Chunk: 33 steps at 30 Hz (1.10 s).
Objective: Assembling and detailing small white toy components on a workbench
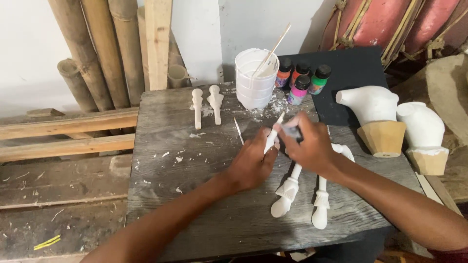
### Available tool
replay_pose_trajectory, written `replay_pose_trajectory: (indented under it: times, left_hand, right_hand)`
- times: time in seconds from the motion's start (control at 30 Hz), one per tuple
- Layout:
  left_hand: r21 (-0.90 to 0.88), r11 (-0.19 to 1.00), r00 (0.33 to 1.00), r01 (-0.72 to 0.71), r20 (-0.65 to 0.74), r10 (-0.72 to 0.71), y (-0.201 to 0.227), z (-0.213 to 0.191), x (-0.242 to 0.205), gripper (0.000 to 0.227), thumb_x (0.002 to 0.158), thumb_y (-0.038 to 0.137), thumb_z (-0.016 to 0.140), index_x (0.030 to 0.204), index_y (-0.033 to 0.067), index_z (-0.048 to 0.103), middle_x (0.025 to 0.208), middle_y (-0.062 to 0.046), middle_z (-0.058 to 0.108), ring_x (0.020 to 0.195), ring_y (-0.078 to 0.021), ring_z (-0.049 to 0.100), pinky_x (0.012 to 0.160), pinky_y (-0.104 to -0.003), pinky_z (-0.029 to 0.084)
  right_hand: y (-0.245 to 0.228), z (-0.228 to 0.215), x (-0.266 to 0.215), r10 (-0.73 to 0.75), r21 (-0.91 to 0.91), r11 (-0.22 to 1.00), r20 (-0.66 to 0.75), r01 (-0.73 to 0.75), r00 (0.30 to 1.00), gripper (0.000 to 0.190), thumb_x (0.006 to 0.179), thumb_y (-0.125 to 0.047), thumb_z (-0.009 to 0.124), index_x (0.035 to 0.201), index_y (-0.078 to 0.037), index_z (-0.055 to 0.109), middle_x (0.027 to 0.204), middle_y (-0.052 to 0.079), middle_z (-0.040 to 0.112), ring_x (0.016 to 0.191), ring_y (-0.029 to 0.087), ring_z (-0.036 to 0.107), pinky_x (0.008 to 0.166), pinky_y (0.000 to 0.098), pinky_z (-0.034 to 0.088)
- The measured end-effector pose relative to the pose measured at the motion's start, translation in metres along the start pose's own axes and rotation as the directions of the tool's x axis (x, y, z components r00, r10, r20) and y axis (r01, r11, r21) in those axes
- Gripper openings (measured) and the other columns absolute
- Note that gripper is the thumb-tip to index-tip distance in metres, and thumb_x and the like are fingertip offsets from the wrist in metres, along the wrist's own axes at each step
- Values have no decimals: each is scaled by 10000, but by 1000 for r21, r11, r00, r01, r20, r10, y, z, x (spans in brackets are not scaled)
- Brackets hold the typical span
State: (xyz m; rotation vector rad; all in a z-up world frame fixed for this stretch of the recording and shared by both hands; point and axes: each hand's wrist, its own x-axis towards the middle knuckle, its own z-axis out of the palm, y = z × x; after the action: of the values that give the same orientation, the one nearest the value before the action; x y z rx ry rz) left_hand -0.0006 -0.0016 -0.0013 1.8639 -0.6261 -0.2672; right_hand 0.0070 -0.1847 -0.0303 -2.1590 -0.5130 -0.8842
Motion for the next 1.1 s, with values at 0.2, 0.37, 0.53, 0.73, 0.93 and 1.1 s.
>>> replay_pose_trajectory:
  times: [0.2, 0.37, 0.53, 0.73, 0.93, 1.1]
  left_hand:
    - [1, 1000, 1000, -13, -17, 13, -5, -2, 2, 222, 984, 146, 486, 1131, -11, 543, 815, -294, 690, 695, -429, 688, 632, -488, 520]
    - [27, 1000, 1000, -12, -15, 12, -12, 2, 9, 207, 995, 155, 482, 1111, -9, 533, 782, -306, 657, 692, -415, 679, 633, -504, 496]
    - [7, 1000, 1000, 19, 24, -19, -7, -2, 4, 189, 1010, 156, 456, 1107, 10, 529, 814, -295, 680, 690, -435, 670, 636, -500, 510]
    - [10, 1000, 1000, 23, 12, -23, 13, -2, -5, 214, 1001, 153, 475, 1118, -18, 528, 824, -329, 665, 720, -478, 658, 653, -539, 477]
    - [9, 1000, 1000, 18, -15, -17, 11, -2, -4, 223, 1000, 147, 483, 1122, -25, 554, 806, -298, 676, 718, -382, 686, 660, -474, 521]
    - [10, 1000, 999, -25, -31, 25, -5, 3, 4, 225, 1003, 121, 480, 1137, -50, 537, 875, -325, 695, 752, -429, 697, 680, -499, 529]
  right_hand:
    - [-9, -13, 15, -73, -123, 990, -19, 70, 997, 273, 956, -142, 755, 813, -58, 539, 434, 118, 502, 360, 302, 569, 391, 279, 412]
    - [-22, -21, 23, -127, -157, 978, 80, 139, 989, 236, 911, -100, 756, 821, -71, 540, 417, 121, 504, 361, 319, 574, 386, 311, 428]
    - [-28, -21, 18, -73, -46, 996, 145, 81, 987, 155, 906, -101, 731, 850, -70, 590, 412, 84, 558, 310, 247, 567, 371, 323, 434]
    - [-20, -18, 15, -100, -62, 992, 139, 109, 985, 159, 899, -94, 723, 841, -92, 574, 450, 68, 597, 348, 236, 600, 420, 313, 476]
    - [-19, -25, 19, -119, -196, 972, 66, 130, 991, 158, 933, -95, 695, 872, -96, 550, 419, 79, 548, 374, 279, 605, 433, 291, 465]
    - [-16, -25, 22, -113, -211, 969, 95, 131, 989, 163, 925, -110, 708, 895, -101, 548, 414, 104, 521, 377, 298, 604, 415, 302, 442]
